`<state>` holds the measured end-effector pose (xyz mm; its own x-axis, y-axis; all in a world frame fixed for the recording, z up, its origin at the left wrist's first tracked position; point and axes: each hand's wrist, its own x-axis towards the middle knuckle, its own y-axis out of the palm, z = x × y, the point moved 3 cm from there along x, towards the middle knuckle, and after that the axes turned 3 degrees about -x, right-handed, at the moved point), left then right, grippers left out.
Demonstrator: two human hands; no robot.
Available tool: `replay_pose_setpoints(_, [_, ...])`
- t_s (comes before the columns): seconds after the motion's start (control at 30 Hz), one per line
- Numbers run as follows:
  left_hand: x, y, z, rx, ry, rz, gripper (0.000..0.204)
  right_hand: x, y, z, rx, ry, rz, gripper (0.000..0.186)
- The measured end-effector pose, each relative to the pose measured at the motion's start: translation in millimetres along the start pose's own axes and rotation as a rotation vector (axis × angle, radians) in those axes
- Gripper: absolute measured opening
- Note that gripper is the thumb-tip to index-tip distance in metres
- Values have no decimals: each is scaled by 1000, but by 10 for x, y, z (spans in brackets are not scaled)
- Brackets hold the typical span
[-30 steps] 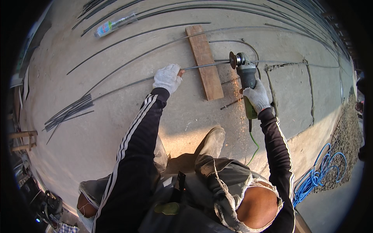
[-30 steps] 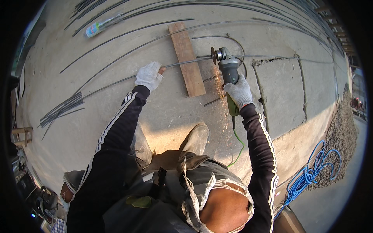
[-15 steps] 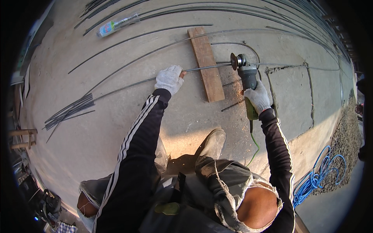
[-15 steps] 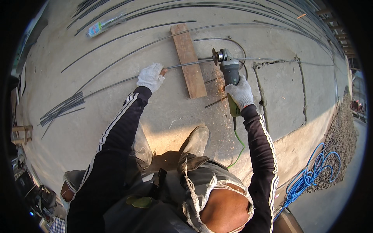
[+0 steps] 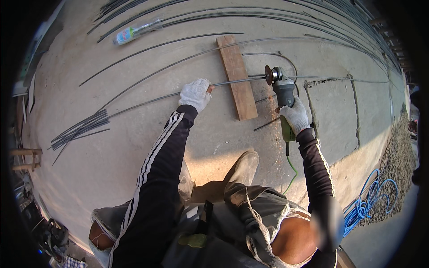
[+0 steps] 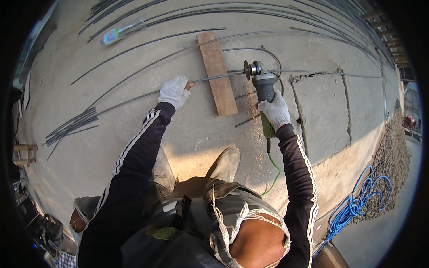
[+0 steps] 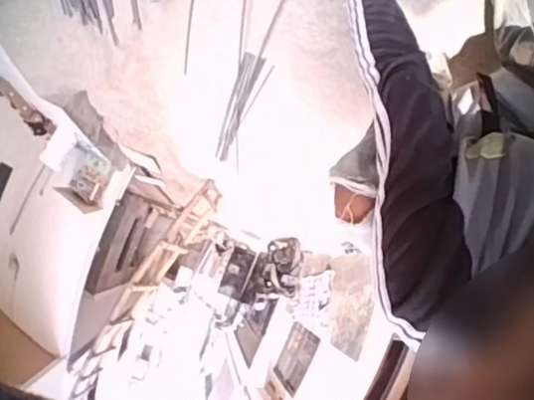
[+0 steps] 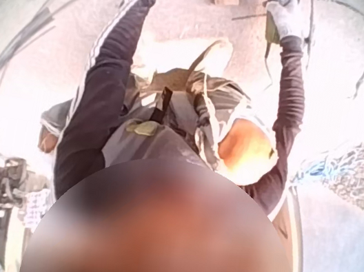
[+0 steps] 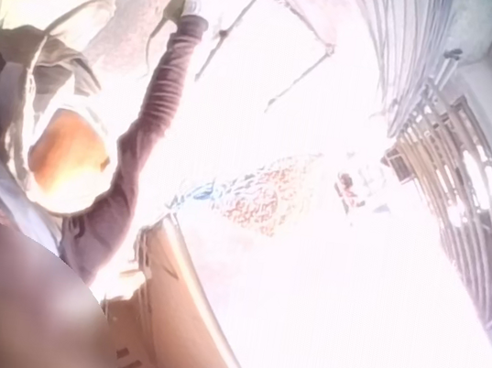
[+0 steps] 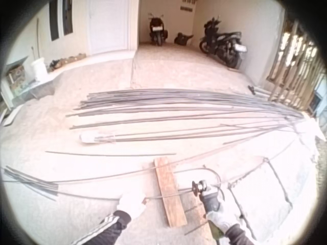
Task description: The person uses an angle grinder to cut long metal rods into shorter pieces. They place the rods on a wooden block, cut them, and then stack the cut pieces on the floor.
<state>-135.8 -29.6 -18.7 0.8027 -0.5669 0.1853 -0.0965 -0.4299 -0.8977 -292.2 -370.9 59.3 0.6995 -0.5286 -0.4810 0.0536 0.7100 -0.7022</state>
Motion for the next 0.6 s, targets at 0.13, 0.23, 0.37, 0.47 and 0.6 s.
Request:
replay_pose_setpoints(0.13, [-4,25,15,-4,-19,13,27,-36,-22,102,-4,0,-4,32])
replay_pose_setpoints(0.23, [-6,25,14,-6,-1,7,27,-40,-21,124,19,9,-5,32])
replay_pose_setpoints(0.37, [-5,24,15,-3,7,6,27,-16,-21,100,58,-35,-1,33])
replay_pose_setpoints(0.47, [2,26,26,-12,5,14,28,29,-10,59,70,-35,14,39])
replay_pose_setpoints(0.6, [0,43,39,6,-4,31,29,17,2,-25,49,-34,12,39])
